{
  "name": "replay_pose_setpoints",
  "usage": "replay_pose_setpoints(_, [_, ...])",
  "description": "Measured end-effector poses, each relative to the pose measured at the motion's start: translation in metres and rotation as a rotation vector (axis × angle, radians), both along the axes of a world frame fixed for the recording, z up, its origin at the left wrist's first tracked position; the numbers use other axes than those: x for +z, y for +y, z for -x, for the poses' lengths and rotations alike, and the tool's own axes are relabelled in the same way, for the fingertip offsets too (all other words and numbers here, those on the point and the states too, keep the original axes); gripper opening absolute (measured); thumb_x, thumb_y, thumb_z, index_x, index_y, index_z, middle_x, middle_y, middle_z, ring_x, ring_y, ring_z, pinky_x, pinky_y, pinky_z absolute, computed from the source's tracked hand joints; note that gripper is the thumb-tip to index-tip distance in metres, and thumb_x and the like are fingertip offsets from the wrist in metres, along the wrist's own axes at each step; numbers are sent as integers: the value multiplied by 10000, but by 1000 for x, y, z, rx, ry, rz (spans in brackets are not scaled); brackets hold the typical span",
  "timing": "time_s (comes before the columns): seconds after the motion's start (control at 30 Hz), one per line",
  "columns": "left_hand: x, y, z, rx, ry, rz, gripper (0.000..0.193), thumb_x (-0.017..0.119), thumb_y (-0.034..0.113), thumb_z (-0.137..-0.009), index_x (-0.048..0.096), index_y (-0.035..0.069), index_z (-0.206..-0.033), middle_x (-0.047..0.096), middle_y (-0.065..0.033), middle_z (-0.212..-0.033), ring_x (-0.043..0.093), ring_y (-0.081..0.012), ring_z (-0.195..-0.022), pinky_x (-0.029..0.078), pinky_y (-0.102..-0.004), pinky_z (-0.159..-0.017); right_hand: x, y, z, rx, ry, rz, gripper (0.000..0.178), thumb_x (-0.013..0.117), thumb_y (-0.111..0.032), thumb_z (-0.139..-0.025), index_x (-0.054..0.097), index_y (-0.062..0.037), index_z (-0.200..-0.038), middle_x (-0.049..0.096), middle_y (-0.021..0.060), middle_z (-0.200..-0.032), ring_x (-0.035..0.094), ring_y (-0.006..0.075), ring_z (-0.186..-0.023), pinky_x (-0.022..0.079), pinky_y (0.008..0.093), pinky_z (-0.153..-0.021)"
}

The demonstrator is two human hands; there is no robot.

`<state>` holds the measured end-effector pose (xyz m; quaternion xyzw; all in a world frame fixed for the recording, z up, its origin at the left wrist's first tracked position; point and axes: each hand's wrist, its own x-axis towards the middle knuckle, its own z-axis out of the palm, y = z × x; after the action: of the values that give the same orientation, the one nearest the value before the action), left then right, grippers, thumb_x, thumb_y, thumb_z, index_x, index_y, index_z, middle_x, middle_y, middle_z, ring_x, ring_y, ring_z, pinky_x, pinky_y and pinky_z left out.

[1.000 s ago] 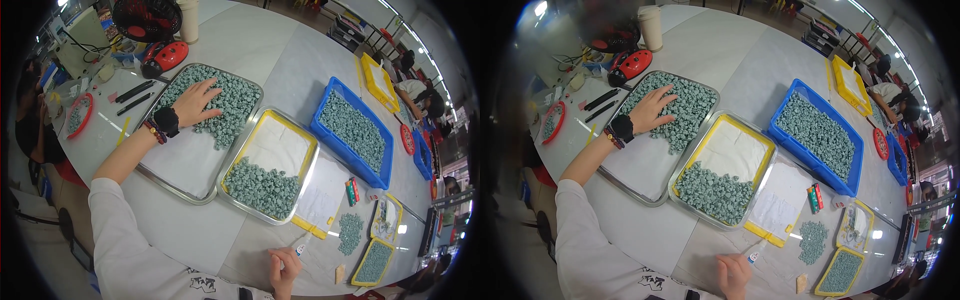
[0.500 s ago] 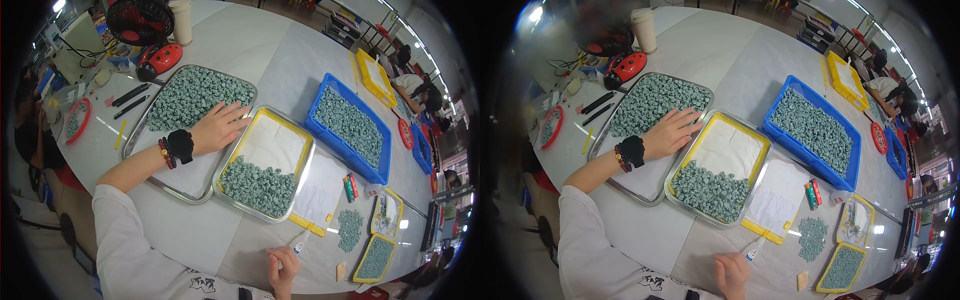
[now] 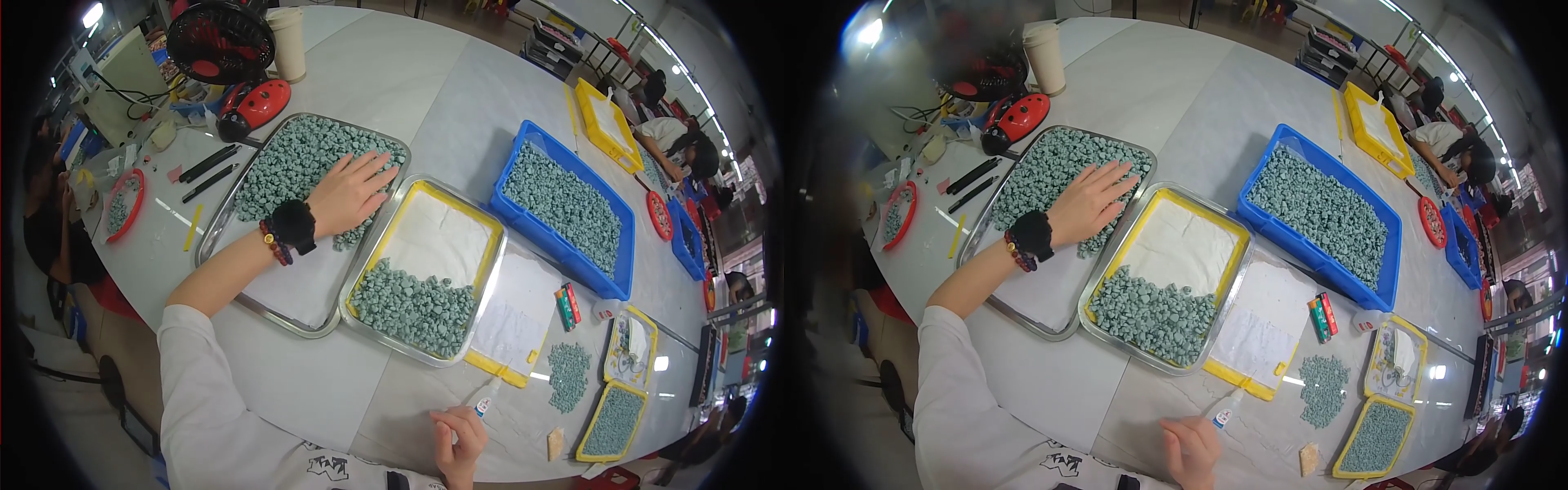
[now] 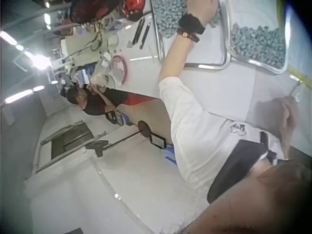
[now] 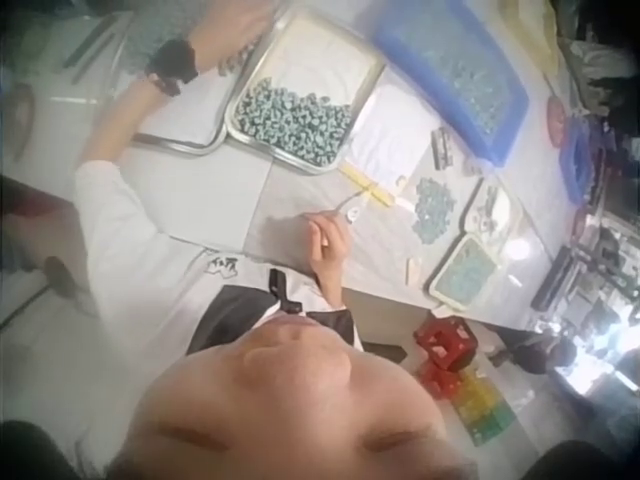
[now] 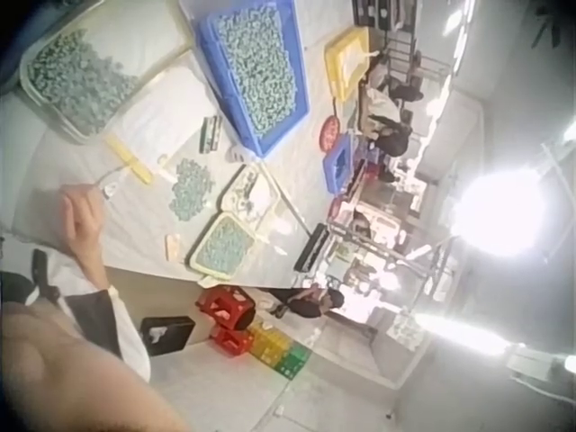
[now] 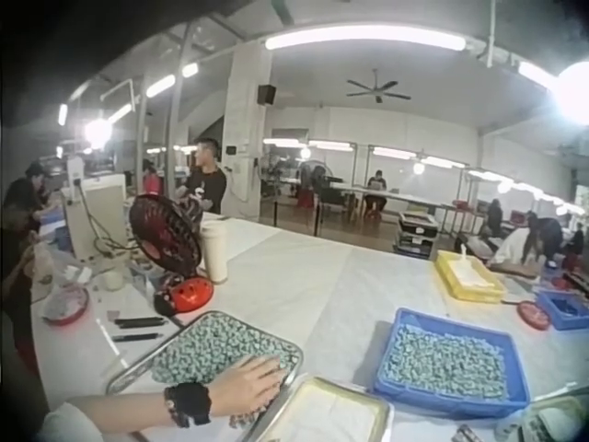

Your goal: Applying glue to small green plastic toy components and joining them together.

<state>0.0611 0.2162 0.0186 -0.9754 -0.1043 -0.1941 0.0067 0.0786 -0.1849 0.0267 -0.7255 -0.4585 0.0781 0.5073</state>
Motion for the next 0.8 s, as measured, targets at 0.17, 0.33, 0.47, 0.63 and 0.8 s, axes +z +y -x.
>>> replay_pose_setpoints(0.17, [-3, 25, -53, 108, 60, -58, 505, 425, 271, -926, 340, 51, -1373, 327, -183, -1423, 271, -335, -1335, 217, -494, -1078, -3, 1, -1, 9, 14, -21, 73, 582, 7, -769, 643, 8, -810, 594, 100, -706, 571, 228, -644, 453, 295, -617])
replay_pose_setpoints(0.33, [-19, 38, -58, 212, 225, 52, 538, 393, 302, -931, 294, 34, -1388, 280, -196, -1444, 240, -351, -1346, 197, -506, -1083, 6, 6, 9, -112, 50, 10, 71, 580, 2, -778, 643, 8, -810, 593, 100, -703, 571, 226, -643, 451, 294, -614])
replay_pose_setpoints(0.47, [-19, 37, -48, 190, 182, 54, 561, 370, 341, -942, 280, 17, -1391, 251, -194, -1459, 220, -350, -1356, 179, -512, -1088, 9, 5, 8, -100, 37, 3, 71, 577, -2, -786, 643, 8, -810, 592, 100, -700, 569, 223, -642, 448, 291, -611])
replay_pose_setpoints(0.63, [8, 58, -43, 238, 183, 149, 583, 341, 396, -949, 260, 52, -1413, 222, -196, -1473, 172, -344, -1377, 141, -517, -1098, 1, -1, 1, -91, 32, -3, 70, 580, -5, -784, 643, 8, -812, 592, 99, -702, 565, 220, -643, 445, 289, -612])
replay_pose_setpoints(0.8, [-6, 93, -1, 418, 302, 187, 579, 329, 403, -947, 253, 86, -1426, 201, -195, -1482, 157, -350, -1380, 119, -540, -1097, 7, 2, 4, -56, 41, -1, 72, 584, -6, -777, 645, 8, -814, 592, 98, -702, 562, 219, -643, 445, 290, -616])
